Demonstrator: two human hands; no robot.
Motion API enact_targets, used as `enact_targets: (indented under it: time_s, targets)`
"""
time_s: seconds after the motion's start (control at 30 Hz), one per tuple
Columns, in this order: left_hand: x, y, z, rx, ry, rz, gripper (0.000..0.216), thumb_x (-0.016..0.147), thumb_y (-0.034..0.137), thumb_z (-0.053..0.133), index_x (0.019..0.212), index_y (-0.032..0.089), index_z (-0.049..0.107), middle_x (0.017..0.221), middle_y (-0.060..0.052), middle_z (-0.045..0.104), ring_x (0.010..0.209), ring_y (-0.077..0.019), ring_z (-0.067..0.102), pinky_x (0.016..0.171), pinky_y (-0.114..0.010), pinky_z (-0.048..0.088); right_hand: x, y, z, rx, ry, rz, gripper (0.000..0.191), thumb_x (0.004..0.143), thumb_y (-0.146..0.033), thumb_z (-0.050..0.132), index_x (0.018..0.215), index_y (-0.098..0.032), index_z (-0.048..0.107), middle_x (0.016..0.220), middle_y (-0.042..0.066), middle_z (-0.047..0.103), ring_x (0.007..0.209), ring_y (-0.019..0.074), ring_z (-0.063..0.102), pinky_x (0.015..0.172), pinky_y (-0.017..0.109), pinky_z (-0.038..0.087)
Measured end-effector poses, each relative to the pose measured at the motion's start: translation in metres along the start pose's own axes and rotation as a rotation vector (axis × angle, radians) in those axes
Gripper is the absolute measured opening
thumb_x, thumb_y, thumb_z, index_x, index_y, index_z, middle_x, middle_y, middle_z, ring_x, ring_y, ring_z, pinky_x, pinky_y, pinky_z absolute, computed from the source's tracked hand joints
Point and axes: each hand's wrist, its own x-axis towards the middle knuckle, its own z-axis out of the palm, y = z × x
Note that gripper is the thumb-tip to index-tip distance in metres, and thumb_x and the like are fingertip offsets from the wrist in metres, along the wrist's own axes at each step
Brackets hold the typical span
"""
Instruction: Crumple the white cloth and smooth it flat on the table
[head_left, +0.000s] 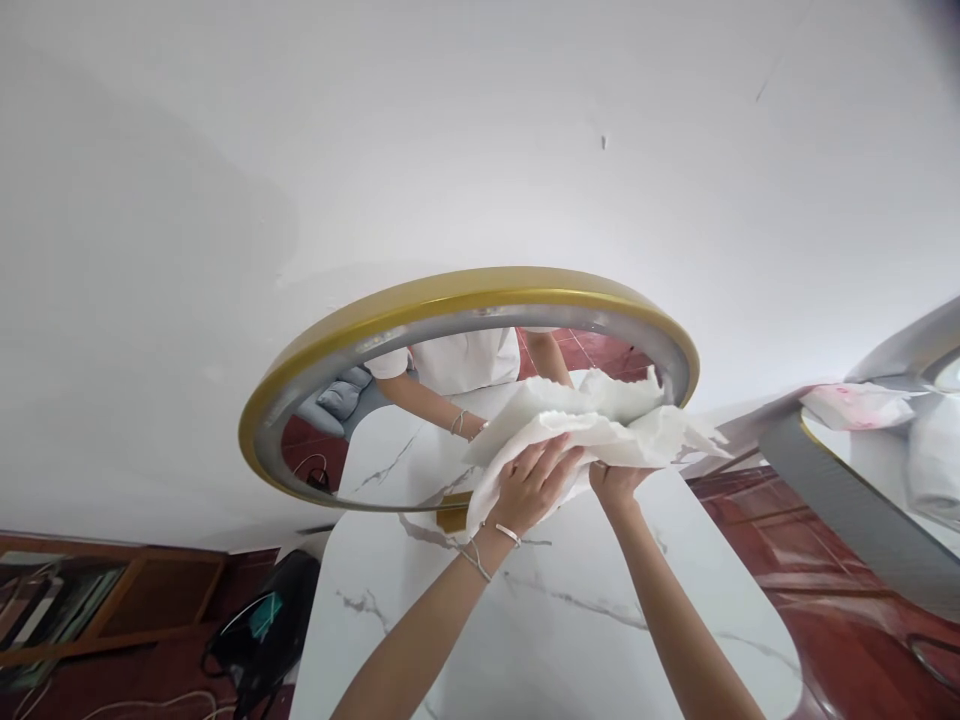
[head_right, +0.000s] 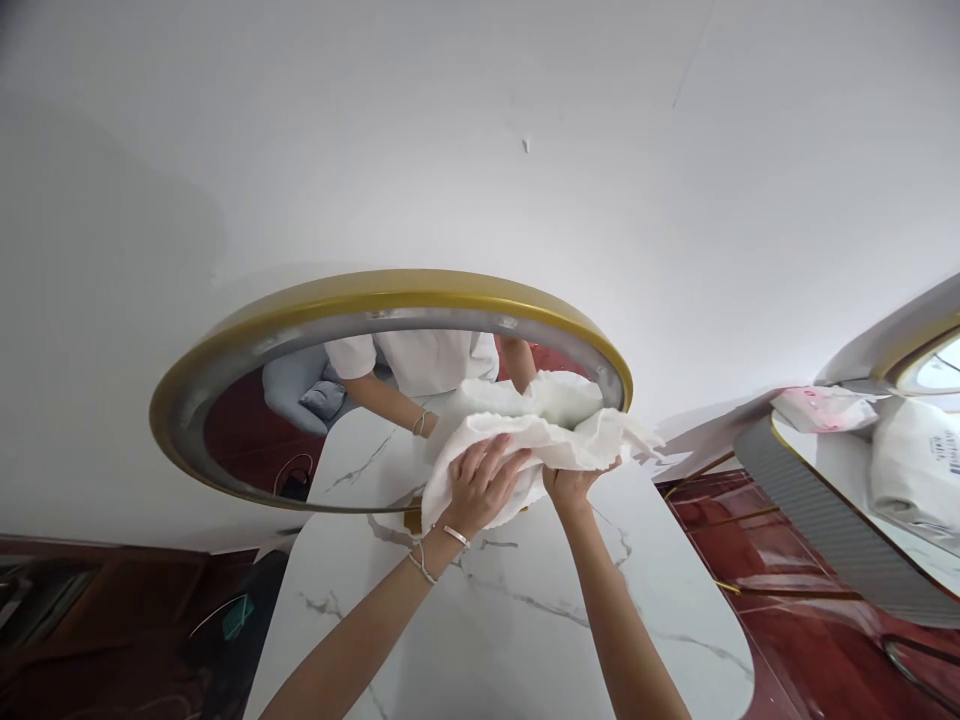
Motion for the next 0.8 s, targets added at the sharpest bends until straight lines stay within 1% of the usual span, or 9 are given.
enact_targets:
  time_s: [0.07, 0.13, 0.27, 0.33, 0.37, 0.5, 0.67, 0.73, 0.8]
  targets:
    - [-0.024, 0.003, 0.004, -0.016, -0.069, 0.027, 0.036, 0.085, 0.022, 0.061, 0.119, 0.034, 0.061, 0.117, 0.002, 0.066, 0.105, -0.0156, 0.059, 0.09, -0.026, 0.043, -0.019, 0.001, -0.006, -0.045, -0.013, -0.09, 0.017, 0.078, -0.028, 0.047, 0.085, -0.017, 0.057, 0.097, 0.016, 0.058, 0.105, 0.0368, 0.051, 0.077, 0.057, 0.043]
    - [-0.048, 0.005, 0.008, -0.032, -0.179, 0.052, 0.039, 0.086, 0.02, 0.06, 0.122, 0.034, 0.06, 0.113, 0.003, 0.068, 0.092, -0.0141, 0.063, 0.082, -0.024, 0.045, -0.036, 0.001, -0.012, -0.071, -0.089, -0.148, 0.018, 0.077, -0.02, 0.046, 0.089, -0.017, 0.06, 0.097, 0.016, 0.06, 0.106, 0.0363, 0.053, 0.079, 0.057, 0.044]
    - [-0.089, 0.006, 0.014, -0.109, -0.467, 0.083, 0.051, 0.083, 0.012, 0.059, 0.129, 0.034, 0.054, 0.106, 0.001, 0.07, 0.082, -0.0141, 0.065, 0.07, -0.023, 0.049, -0.065, 0.001, -0.02, -0.041, -0.272, -0.101, 0.025, 0.078, -0.016, 0.044, 0.096, -0.019, 0.061, 0.095, 0.013, 0.062, 0.105, 0.033, 0.055, 0.083, 0.059, 0.045]
    - [-0.102, 0.005, 0.017, -0.147, -0.551, 0.086, 0.053, 0.082, 0.009, 0.058, 0.129, 0.035, 0.054, 0.102, 0.002, 0.07, 0.079, -0.0132, 0.065, 0.069, -0.022, 0.05, -0.075, 0.001, -0.021, -0.007, -0.325, -0.071, 0.026, 0.08, -0.016, 0.043, 0.098, -0.02, 0.061, 0.096, 0.012, 0.062, 0.104, 0.0317, 0.056, 0.084, 0.06, 0.046]
    - [-0.106, 0.005, 0.017, -0.161, -0.564, 0.089, 0.053, 0.082, 0.008, 0.057, 0.127, 0.036, 0.055, 0.102, 0.002, 0.07, 0.079, -0.0128, 0.065, 0.07, -0.021, 0.05, -0.079, 0.0, -0.021, 0.012, -0.34, -0.062, 0.027, 0.081, -0.017, 0.043, 0.1, -0.02, 0.061, 0.098, 0.012, 0.061, 0.104, 0.0313, 0.055, 0.085, 0.06, 0.046]
    - [-0.108, 0.0, 0.017, -0.213, -0.52, 0.132, 0.054, 0.083, 0.001, 0.05, 0.121, 0.038, 0.059, 0.106, 0.005, 0.069, 0.085, -0.0119, 0.066, 0.081, -0.02, 0.049, -0.087, -0.003, -0.024, 0.075, -0.353, -0.032, 0.032, 0.083, -0.017, 0.044, 0.111, -0.02, 0.058, 0.108, 0.013, 0.059, 0.109, 0.0314, 0.052, 0.088, 0.059, 0.046]
    - [-0.094, -0.008, 0.011, -0.281, -0.375, 0.15, 0.053, 0.088, 0.0, 0.036, 0.118, 0.036, 0.06, 0.108, 0.007, 0.068, 0.093, -0.01, 0.065, 0.086, -0.019, 0.045, -0.082, -0.006, -0.031, 0.062, -0.312, -0.022, 0.03, 0.085, -0.022, 0.046, 0.112, -0.022, 0.058, 0.11, 0.013, 0.06, 0.109, 0.0323, 0.054, 0.088, 0.059, 0.047]
    - [-0.088, -0.01, 0.008, -0.272, -0.33, 0.142, 0.051, 0.089, 0.0, 0.037, 0.118, 0.035, 0.061, 0.11, 0.006, 0.068, 0.106, -0.0097, 0.061, 0.091, -0.018, 0.041, -0.073, -0.007, -0.033, 0.066, -0.254, -0.052, 0.027, 0.086, -0.023, 0.047, 0.109, -0.022, 0.06, 0.109, 0.013, 0.061, 0.107, 0.0324, 0.055, 0.086, 0.059, 0.049]
    - [-0.08, -0.011, 0.005, -0.255, -0.285, 0.134, 0.048, 0.089, 0.001, 0.041, 0.118, 0.034, 0.061, 0.113, 0.004, 0.067, 0.123, -0.0102, 0.05, 0.1, -0.019, 0.034, -0.061, -0.011, -0.034, 0.07, -0.197, -0.092, 0.024, 0.085, -0.025, 0.049, 0.105, -0.022, 0.062, 0.107, 0.013, 0.062, 0.105, 0.0325, 0.057, 0.082, 0.056, 0.05]
